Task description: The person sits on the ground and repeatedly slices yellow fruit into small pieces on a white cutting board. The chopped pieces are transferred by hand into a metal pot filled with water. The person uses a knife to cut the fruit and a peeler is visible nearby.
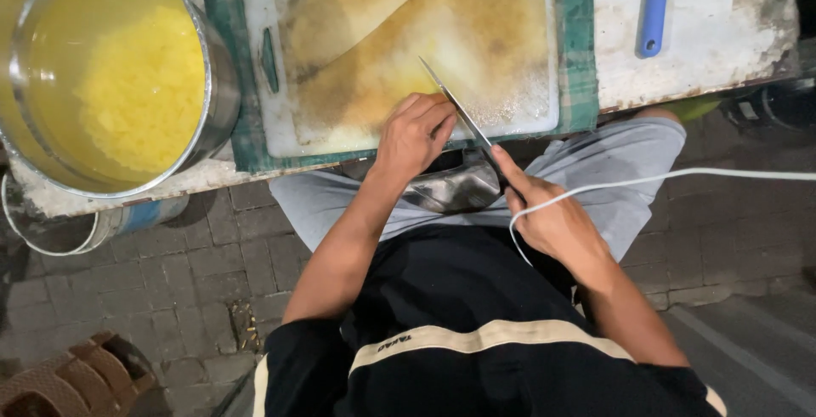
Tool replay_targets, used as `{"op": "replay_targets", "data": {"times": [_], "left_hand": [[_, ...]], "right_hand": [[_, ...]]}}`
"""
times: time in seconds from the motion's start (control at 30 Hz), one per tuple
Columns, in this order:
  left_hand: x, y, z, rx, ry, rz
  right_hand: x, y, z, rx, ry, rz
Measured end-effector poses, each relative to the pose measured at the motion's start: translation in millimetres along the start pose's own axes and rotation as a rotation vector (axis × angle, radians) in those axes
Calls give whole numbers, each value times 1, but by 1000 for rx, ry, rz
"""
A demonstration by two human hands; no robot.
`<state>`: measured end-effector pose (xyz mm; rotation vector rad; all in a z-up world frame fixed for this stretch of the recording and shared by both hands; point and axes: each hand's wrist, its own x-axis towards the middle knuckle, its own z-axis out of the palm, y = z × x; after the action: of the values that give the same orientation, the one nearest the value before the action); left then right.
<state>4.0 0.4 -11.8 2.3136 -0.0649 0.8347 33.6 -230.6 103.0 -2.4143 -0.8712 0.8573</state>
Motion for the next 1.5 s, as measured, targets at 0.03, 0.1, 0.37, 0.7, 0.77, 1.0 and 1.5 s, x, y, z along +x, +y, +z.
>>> {"op": "replay_targets", "data": {"times": [0.03,0.1,0.37,0.7,0.77,1.0,1.5], "left_hand": [[-1,3,-2,-2,-4,-2],[5,6,-5,-4,-6,-14],[0,1,-10,-30,16,-11],[4,2,-11,-48,10,-10],[4,3,-10,-47,10,-17],[8,7,-15,-55,1,-35],[-5,-4,-16,-124,18,-50]], "right_hand": [[1,-3,-1,3,-2,3],[6,-6,-6,-10,-1,-5],[11,-1,-11,34,65,-78],[3,-16,-15,6,18,-25],[5,-13,-11,-8,16,-30],[20,-5,2,-40,15,-89],[18,-11,-12,18,38,-96]]}}
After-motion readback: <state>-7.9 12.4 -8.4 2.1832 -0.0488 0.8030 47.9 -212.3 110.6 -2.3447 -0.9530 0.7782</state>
